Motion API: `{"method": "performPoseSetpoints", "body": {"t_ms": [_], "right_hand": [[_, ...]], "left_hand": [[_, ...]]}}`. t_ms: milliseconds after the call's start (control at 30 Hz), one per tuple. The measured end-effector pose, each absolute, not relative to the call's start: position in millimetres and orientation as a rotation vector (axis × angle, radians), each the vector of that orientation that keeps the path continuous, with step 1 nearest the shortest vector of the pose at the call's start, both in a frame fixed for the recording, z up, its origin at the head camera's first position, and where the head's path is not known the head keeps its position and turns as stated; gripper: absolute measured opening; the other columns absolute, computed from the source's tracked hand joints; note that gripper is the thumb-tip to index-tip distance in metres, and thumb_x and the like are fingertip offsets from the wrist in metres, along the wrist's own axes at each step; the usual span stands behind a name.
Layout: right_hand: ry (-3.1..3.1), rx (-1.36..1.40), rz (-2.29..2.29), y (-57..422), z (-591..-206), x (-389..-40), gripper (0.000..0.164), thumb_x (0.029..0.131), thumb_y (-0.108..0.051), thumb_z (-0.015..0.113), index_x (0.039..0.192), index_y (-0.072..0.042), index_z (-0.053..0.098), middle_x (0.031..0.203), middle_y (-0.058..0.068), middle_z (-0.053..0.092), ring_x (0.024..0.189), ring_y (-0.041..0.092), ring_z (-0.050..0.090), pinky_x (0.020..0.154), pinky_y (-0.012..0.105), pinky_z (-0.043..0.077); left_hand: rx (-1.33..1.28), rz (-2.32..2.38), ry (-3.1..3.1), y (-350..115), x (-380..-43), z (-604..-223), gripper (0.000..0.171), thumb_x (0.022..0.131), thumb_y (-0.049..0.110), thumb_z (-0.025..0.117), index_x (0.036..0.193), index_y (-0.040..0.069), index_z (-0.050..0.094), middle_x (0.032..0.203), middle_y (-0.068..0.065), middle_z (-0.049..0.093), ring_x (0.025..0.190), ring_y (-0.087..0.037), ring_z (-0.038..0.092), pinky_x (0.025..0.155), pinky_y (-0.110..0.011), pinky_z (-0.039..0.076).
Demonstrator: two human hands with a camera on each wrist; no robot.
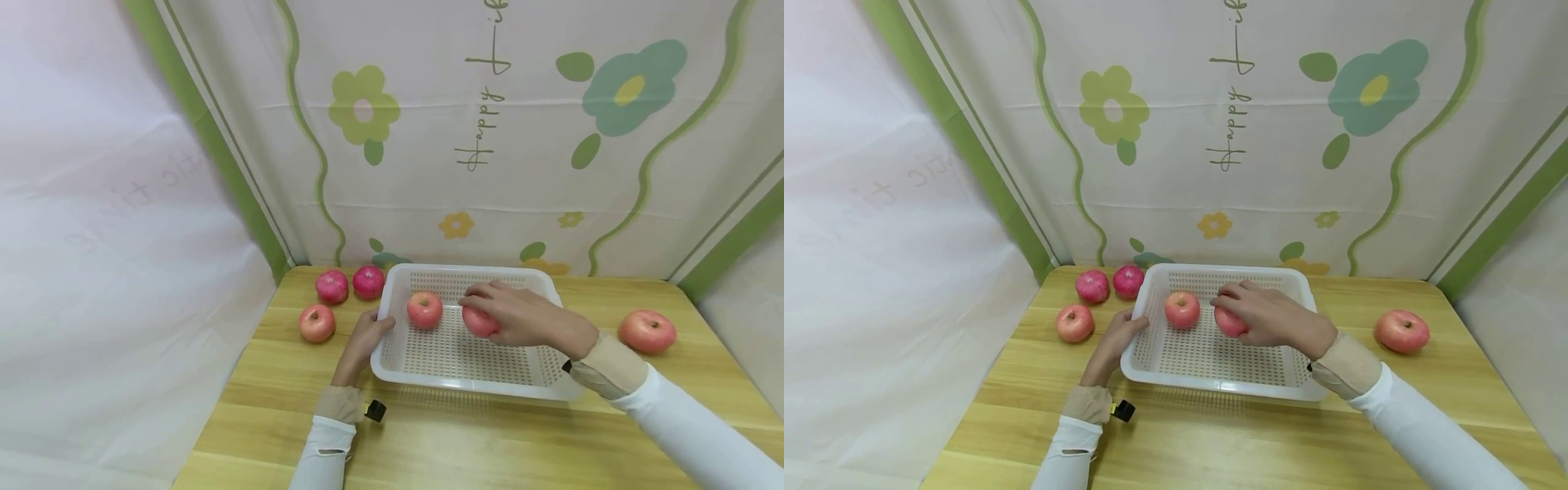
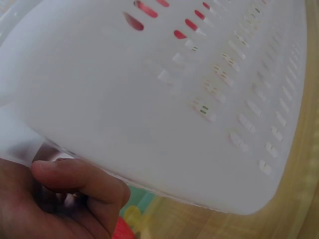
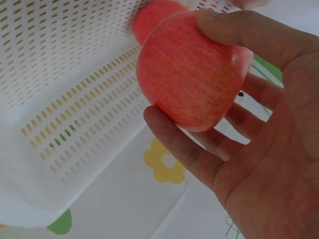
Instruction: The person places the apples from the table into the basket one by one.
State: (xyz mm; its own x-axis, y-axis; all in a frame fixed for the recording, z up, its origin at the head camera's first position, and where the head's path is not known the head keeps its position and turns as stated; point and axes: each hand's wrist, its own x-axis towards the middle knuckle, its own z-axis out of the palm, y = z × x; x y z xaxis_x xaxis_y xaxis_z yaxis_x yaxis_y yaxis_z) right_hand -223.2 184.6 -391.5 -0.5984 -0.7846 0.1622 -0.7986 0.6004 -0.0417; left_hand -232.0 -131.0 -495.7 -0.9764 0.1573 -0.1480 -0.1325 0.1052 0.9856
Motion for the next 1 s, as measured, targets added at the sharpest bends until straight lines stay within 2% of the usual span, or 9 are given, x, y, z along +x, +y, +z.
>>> {"method": "performPoseSetpoints", "body": {"t_ms": [267,567,700,1000], "right_hand": [[-2.710,1.355,0.159,176.2,-394.0,-223.9,0.066,0.072,-0.028,0.079,0.134,-0.021,0.056,0.133,0.001,0.051,0.117,0.022,0.047,0.076,0.037,0.053],[-2.702,1.398,0.190,167.4,-397.2,-225.1,0.066,0.072,-0.027,0.078,0.134,-0.021,0.055,0.133,0.000,0.051,0.117,0.022,0.047,0.079,0.038,0.053],[-2.697,1.413,0.200,163.2,-399.5,-226.5,0.068,0.071,-0.026,0.079,0.134,-0.022,0.055,0.133,0.000,0.051,0.116,0.021,0.047,0.077,0.038,0.053],[-2.701,1.427,0.208,153.6,-402.4,-225.8,0.066,0.073,-0.026,0.078,0.134,-0.023,0.055,0.134,-0.002,0.050,0.117,0.020,0.047,0.078,0.038,0.053]], "left_hand": [[0.071,2.001,2.142,-129.7,-229.8,-494.6,0.048,0.092,0.010,0.048,0.137,-0.008,0.046,0.125,-0.034,0.053,0.109,-0.045,0.054,0.087,-0.057,0.049],[0.092,1.973,2.136,-127.6,-217.2,-467.2,0.046,0.092,0.005,0.047,0.136,-0.010,0.045,0.119,-0.028,0.058,0.105,-0.038,0.058,0.089,-0.059,0.047],[0.089,1.969,2.151,-127.3,-214.4,-462.1,0.046,0.092,0.005,0.046,0.135,-0.011,0.046,0.116,-0.026,0.059,0.107,-0.042,0.056,0.089,-0.059,0.047],[0.072,1.979,2.127,-128.3,-216.6,-464.6,0.047,0.092,0.006,0.047,0.137,-0.011,0.044,0.123,-0.033,0.054,0.111,-0.047,0.053,0.089,-0.059,0.047]]}}
